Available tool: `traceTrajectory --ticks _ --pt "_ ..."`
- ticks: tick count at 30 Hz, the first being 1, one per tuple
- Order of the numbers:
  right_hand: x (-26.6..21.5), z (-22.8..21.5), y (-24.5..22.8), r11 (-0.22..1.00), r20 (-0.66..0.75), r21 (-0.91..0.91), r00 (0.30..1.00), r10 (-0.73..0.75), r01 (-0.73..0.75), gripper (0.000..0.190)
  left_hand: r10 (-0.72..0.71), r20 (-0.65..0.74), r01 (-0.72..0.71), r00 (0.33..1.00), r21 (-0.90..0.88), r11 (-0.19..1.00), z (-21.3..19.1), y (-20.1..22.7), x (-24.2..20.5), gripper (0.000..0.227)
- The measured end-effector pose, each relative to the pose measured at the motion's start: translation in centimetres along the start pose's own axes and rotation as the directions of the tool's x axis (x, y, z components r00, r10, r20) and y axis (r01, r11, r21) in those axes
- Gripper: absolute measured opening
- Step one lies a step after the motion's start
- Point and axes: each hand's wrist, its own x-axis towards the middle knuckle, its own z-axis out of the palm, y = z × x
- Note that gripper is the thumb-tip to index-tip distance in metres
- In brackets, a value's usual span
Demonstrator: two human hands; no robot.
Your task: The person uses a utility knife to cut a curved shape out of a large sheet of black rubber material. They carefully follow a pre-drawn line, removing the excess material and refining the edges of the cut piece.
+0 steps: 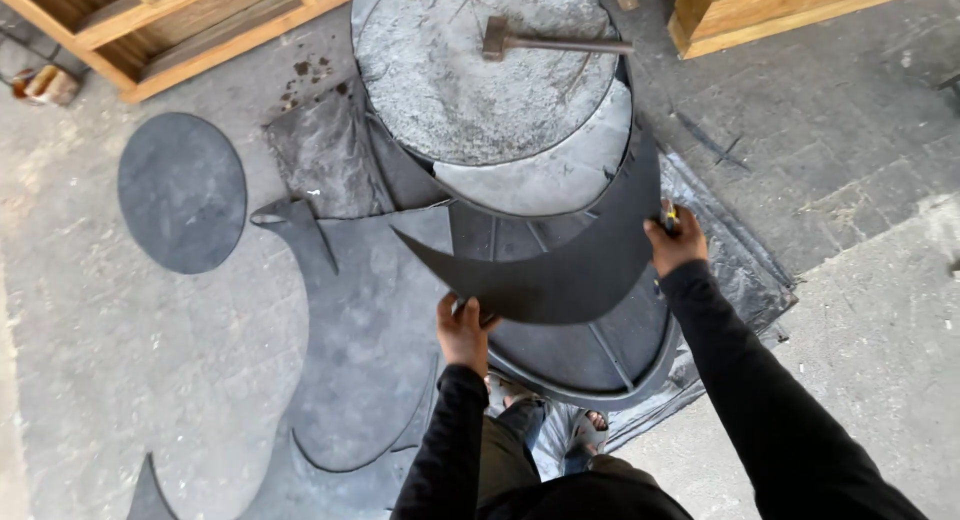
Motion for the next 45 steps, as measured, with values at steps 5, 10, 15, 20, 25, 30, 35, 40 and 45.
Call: traceTrajectory --ticks 5,10,15,20,25,30,35,40,45 --pt "5.9 5.1 -2.7 0.991 0.076 0.027 0.989 0.126 -0.129 0.051 -0.051 0.014 0.051 0.999 -0.038 0.998 4.9 0.6 9.1 0.045" --pt "5.2 7.9 -5.0 0.959 0.017 0.047 0.960 0.278 -0.278 0.059 -0.168 0.023 0.167 0.986 0.046 0.985 7.9 4.2 12.0 0.047" --pt "6.8 8.9 -1.8 0.962 -0.001 -0.162 0.975 0.221 -0.219 0.062 -0.291 0.055 0.274 0.955 0.213 0.938 8.4 5.2 13.3 0.049" --pt "8.3 8.5 -5.4 0.968 0.003 -0.186 0.986 0.169 -0.166 0.063 -0.350 0.083 0.328 0.933 0.209 0.921 9.9 6.9 13.9 0.048" --pt "11.2 10.0 -4.1 0.949 0.056 -0.298 0.990 0.126 -0.103 0.069 -0.394 0.088 0.373 0.915 0.189 0.908 10.2 6.0 16.0 0.047" --pt "11.9 10.5 -4.6 0.913 0.083 -0.402 0.991 0.108 -0.066 0.073 -0.354 0.047 0.314 0.934 0.362 0.878 9.3 2.1 20.4 0.041" --pt "11.8 10.3 -3.2 0.856 0.078 -0.508 0.985 0.154 -0.094 0.088 -0.354 0.013 0.318 0.935 0.411 0.855 8.5 1.0 21.6 0.033" --pt "11.0 8.5 -6.1 0.854 0.080 -0.517 0.990 0.116 -0.058 0.082 -0.238 -0.099 0.254 0.966 0.535 0.806 8.8 0.9 20.4 0.026" --pt "11.7 8.8 -2.7 0.882 0.108 -0.462 0.993 -0.049 0.094 0.088 -0.148 -0.125 0.194 0.981 0.575 0.795 10.2 2.8 18.2 0.023"
